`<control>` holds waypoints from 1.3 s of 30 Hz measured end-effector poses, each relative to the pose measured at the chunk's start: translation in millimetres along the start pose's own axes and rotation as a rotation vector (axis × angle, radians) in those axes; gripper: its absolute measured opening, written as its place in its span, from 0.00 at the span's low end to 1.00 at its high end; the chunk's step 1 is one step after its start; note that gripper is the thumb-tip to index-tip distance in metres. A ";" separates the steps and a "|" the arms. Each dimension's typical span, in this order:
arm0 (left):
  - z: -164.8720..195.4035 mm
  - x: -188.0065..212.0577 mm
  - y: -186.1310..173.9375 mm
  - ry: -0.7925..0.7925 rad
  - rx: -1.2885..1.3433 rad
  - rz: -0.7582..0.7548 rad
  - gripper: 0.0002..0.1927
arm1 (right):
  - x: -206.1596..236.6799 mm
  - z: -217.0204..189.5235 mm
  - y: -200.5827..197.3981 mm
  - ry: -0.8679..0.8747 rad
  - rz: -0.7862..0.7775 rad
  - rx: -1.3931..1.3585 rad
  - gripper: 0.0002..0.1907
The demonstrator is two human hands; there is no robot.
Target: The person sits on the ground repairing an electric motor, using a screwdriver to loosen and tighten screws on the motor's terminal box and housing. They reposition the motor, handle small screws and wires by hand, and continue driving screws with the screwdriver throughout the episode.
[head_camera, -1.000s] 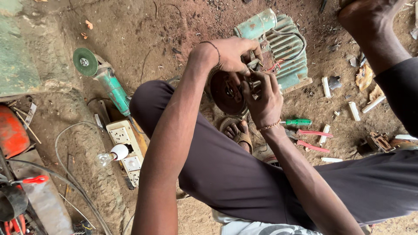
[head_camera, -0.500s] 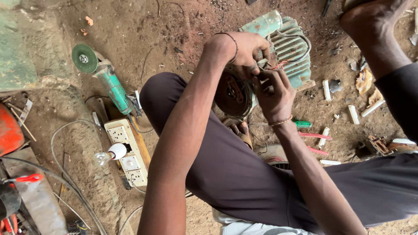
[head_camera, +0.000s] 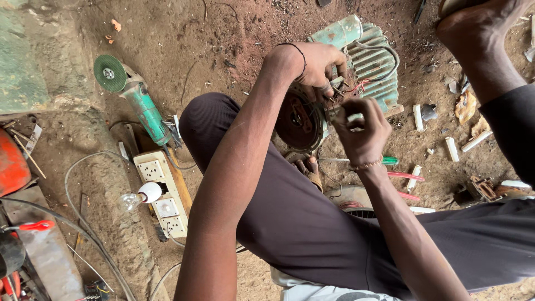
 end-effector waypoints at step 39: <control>-0.3 5.6 -1.6 -0.050 -0.119 0.059 0.29 | 116.9 150.6 48.6 -0.051 -0.937 0.833 0.25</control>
Point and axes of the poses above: each hand's wrist, its own x-axis away from the middle knuckle, its own y-axis out of the palm, z = x × y, the point moved 10 cm from there along -x, towards the middle knuckle, and after that the axes turned 8 degrees about -z, right-handed, at the moved point
